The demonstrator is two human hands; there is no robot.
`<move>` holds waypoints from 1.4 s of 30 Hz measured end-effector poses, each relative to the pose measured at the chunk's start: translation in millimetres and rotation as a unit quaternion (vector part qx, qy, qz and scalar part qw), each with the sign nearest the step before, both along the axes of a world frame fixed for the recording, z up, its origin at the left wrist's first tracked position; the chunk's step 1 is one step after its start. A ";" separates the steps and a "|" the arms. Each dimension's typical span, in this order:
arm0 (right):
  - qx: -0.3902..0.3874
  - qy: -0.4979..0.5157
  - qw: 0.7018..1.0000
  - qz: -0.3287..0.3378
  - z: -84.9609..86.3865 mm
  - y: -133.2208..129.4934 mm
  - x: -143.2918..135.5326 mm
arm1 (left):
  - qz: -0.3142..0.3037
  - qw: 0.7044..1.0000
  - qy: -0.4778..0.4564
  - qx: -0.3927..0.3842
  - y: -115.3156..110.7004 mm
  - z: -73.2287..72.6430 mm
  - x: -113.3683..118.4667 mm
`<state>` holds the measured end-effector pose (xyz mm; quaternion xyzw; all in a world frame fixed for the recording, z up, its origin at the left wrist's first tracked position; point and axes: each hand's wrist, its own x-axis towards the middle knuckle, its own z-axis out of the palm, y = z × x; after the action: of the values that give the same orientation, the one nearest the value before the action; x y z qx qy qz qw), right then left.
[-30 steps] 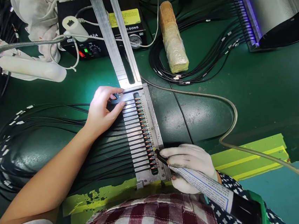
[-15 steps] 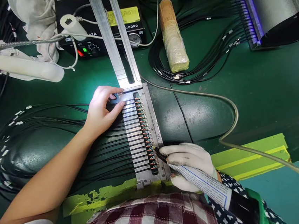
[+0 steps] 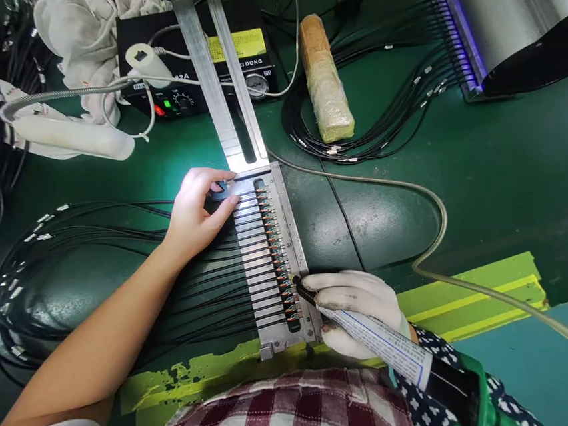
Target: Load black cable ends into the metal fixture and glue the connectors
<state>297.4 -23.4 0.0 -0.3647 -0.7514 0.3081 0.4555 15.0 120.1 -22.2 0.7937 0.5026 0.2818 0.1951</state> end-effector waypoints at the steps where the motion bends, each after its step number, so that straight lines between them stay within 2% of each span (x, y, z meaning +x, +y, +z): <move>1: 0.009 -0.001 1.000 0.002 -0.3 -1.0 1.2 | 0.001 1.000 0.001 -0.001 0.0 0.0 0.1; 6: 0.064 -0.003 0.998 -0.005 -0.1 -11.4 6.9 | 0.001 1.000 0.002 0.001 0.2 -0.7 -0.2; 17: 0.007 -0.026 0.999 0.031 -7.4 -15.5 5.5 | -0.003 1.000 -0.002 0.004 0.3 -0.5 -0.2; 24: 0.031 -0.016 0.999 0.014 -6.8 -15.7 4.3 | -0.002 1.000 0.006 0.005 0.3 -0.7 -0.6; 42: 0.036 -0.033 0.999 -0.001 1.3 -11.1 0.7 | -0.002 1.000 0.014 0.002 1.0 -1.1 -1.3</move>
<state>298.1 -34.5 1.2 -0.3587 -0.7765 0.2687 0.4430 13.6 121.0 -23.2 0.7991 0.5029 0.2710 0.1874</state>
